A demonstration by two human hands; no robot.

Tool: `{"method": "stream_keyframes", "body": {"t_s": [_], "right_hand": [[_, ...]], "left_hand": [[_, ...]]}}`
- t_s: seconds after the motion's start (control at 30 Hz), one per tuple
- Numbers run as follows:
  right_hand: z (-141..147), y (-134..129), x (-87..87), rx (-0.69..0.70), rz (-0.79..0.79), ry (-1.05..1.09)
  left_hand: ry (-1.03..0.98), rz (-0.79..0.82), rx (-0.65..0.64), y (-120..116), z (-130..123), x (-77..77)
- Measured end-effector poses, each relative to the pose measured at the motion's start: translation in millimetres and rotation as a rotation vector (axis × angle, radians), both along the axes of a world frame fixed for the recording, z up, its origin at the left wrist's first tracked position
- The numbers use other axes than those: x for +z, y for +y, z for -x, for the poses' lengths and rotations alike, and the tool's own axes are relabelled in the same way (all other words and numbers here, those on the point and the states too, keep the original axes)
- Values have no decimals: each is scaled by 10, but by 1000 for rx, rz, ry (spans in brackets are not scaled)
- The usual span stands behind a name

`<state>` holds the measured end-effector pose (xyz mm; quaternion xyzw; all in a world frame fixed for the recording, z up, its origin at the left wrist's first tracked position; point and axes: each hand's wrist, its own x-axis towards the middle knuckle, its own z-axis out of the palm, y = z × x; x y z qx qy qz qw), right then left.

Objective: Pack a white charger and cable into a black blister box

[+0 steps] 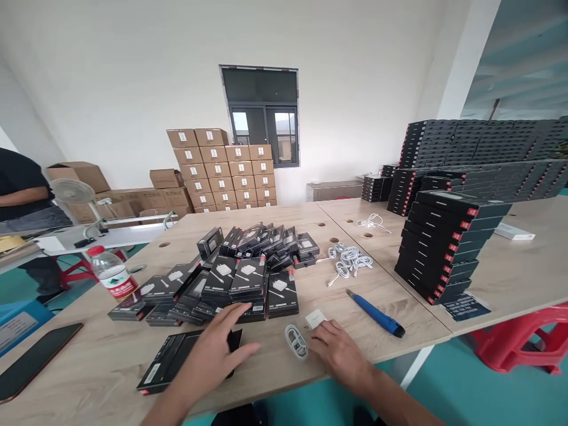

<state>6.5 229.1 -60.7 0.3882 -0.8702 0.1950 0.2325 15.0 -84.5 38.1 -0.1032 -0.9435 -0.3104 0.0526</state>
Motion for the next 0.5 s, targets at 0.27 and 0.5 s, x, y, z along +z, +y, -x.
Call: {"method": "stream_keyframes", "body": {"t_s": [0.27, 0.5], "right_hand": [[-141, 280, 190, 86, -83, 188], [-195, 186, 296, -208, 71, -187]], "left_hand": [[-766, -971, -96, 1013, 332, -460], [-704, -1310, -175, 1271, 354, -770]]}}
